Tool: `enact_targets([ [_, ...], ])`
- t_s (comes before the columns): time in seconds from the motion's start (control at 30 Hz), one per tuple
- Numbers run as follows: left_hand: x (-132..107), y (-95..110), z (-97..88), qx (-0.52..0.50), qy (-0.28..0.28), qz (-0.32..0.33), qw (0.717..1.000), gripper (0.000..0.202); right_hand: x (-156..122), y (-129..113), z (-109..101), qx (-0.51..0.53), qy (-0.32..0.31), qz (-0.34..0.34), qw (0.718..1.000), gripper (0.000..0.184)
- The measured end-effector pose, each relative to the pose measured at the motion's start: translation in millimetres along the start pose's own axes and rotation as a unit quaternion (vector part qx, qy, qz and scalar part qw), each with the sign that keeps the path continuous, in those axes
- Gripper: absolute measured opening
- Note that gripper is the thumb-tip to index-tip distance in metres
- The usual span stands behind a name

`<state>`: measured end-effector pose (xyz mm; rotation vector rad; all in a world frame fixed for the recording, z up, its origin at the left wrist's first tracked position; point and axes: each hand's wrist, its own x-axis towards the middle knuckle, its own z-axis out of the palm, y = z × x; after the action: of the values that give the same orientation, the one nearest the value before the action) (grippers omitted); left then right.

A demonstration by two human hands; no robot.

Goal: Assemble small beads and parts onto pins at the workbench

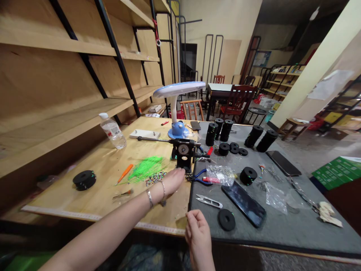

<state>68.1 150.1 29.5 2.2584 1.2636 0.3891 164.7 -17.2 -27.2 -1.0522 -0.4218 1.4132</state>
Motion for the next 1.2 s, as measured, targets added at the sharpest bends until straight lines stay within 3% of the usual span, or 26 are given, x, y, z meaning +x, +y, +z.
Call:
enact_targets([
  [0.1,-30.8,2.6,-6.3,-0.096,0.043,0.009,0.994,0.012,-3.1,-1.1,2.0,-0.024,0.0,-0.018,1.0,0.042],
  [0.2,-75.3,5.9,5.5,-0.213,0.049,-0.004,0.976,0.015,-7.4,-1.9,6.8,-0.084,-0.006,-0.051,0.995,0.041],
  [0.23,-90.1,6.8,13.3,-0.371,0.052,-0.049,0.926,0.014,-9.1,-1.8,9.2,-0.104,-0.012,-0.063,0.992,0.041],
  [0.27,-103.7,7.3,22.0,-0.5,0.057,-0.097,0.859,0.016,-10.9,-1.3,11.9,-0.123,-0.022,-0.071,0.99,0.041],
  [0.37,-132.1,6.3,45.1,-0.704,0.069,-0.18,0.684,0.029,-15.9,1.8,20.9,-0.161,-0.058,-0.067,0.983,0.044],
  [0.43,-140.1,3.2,53.5,-0.762,0.051,-0.2,0.614,0.03,-17.8,4.9,26.0,-0.172,-0.073,-0.054,0.981,0.046],
  [0.5,-142.1,-1.0,56.3,-0.789,0.037,-0.211,0.576,0.027,-17.7,8.3,29.3,-0.177,-0.081,-0.046,0.98,0.047],
  [0.67,-139.8,-8.7,54.6,-0.806,0.02,-0.231,0.544,0.017,-11.3,16.3,31.3,-0.177,-0.097,-0.04,0.979,0.044],
  [0.97,-139.9,-10.0,55.3,-0.798,-0.019,-0.202,0.567,0.021,-5.8,19.7,34.0,-0.161,-0.094,-0.037,0.982,0.043],
  [1.2,-138.8,-7.6,50.4,-0.804,-0.017,-0.214,0.555,0.02,-5.7,18.8,34.1,-0.155,-0.105,-0.034,0.982,0.042],
])
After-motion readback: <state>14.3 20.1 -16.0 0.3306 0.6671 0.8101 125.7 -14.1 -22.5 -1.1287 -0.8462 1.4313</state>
